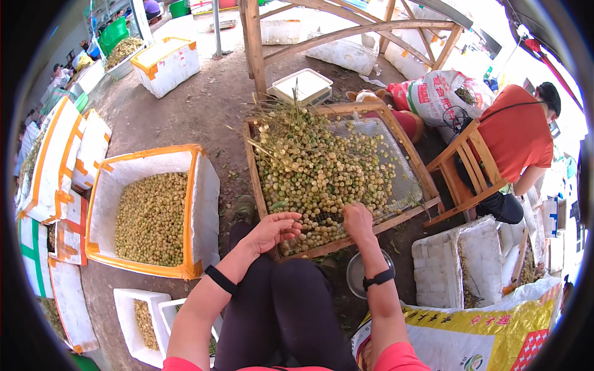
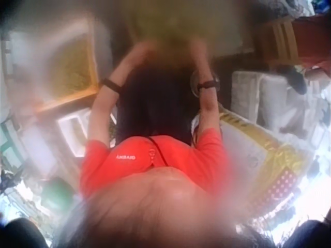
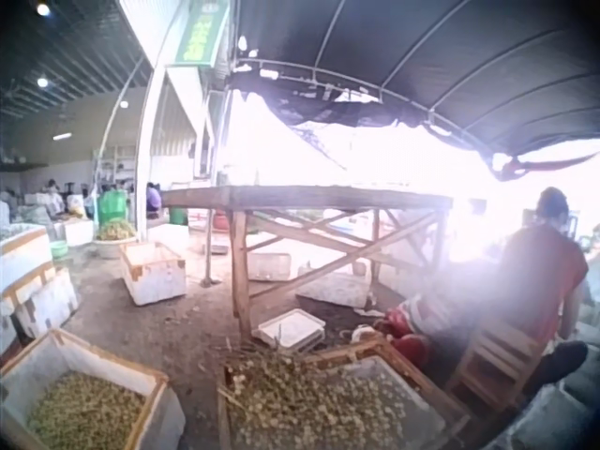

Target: The person is picking small berries off their branches and sorting them into different boxes and containers.

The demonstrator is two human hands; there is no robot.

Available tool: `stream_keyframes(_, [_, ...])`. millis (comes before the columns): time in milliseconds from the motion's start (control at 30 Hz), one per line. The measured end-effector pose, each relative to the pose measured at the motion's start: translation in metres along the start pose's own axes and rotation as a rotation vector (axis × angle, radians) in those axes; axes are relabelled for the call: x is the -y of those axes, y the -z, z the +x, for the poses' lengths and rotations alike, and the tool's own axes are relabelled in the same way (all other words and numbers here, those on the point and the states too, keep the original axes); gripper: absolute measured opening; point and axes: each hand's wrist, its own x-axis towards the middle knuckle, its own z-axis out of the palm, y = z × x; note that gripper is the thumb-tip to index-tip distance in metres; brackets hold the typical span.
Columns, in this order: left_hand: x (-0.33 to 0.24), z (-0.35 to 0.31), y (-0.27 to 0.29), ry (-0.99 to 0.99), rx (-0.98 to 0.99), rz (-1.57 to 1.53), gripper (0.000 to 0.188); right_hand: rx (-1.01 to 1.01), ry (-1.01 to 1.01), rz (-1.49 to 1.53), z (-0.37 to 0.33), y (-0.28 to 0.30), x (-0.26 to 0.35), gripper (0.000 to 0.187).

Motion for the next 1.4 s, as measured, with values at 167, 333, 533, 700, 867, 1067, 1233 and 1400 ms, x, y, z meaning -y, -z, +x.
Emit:
stream_keyframes(167, [-0.005,-0.002,-0.011,-0.019,-0.022,0.103,0.025,0.010,-0.248,0.755,-0.008,0.001,0.018,0.005])
stream_keyframes(333, [0.001,0.002,-0.011,-0.029,0.039,0.104,0.033,0.148,-0.322,1.249,-0.011,0.000,0.068,0.006])
stream_keyframes(533, [-0.001,0.000,-0.012,-0.026,0.011,0.002,0.028,-0.178,0.088,0.815,-0.008,-0.001,0.094,0.005])
stream_keyframes(700, [0.002,0.001,-0.008,-0.028,0.013,0.037,0.023,-0.242,0.312,0.468,-0.004,0.007,0.098,0.009])
stream_keyframes(867, [0.001,-0.001,-0.012,-0.097,-0.010,0.061,0.018,-0.261,0.335,0.394,-0.007,0.009,0.102,0.009])
stream_keyframes(1067, [-0.005,-0.017,-0.020,-0.177,0.074,-0.014,0.018,-0.267,0.097,0.676,-0.013,0.021,0.100,0.011])
stream_keyframes(1233, [-0.023,-0.047,-0.039,-0.228,0.106,-0.107,0.016,-0.105,-0.003,0.872,-0.020,0.048,0.105,0.007])
stream_keyframes(1400, [-0.030,-0.071,-0.061,-0.380,0.066,0.197,0.018,0.132,-0.010,1.271,-0.029,0.076,0.124,0.007])
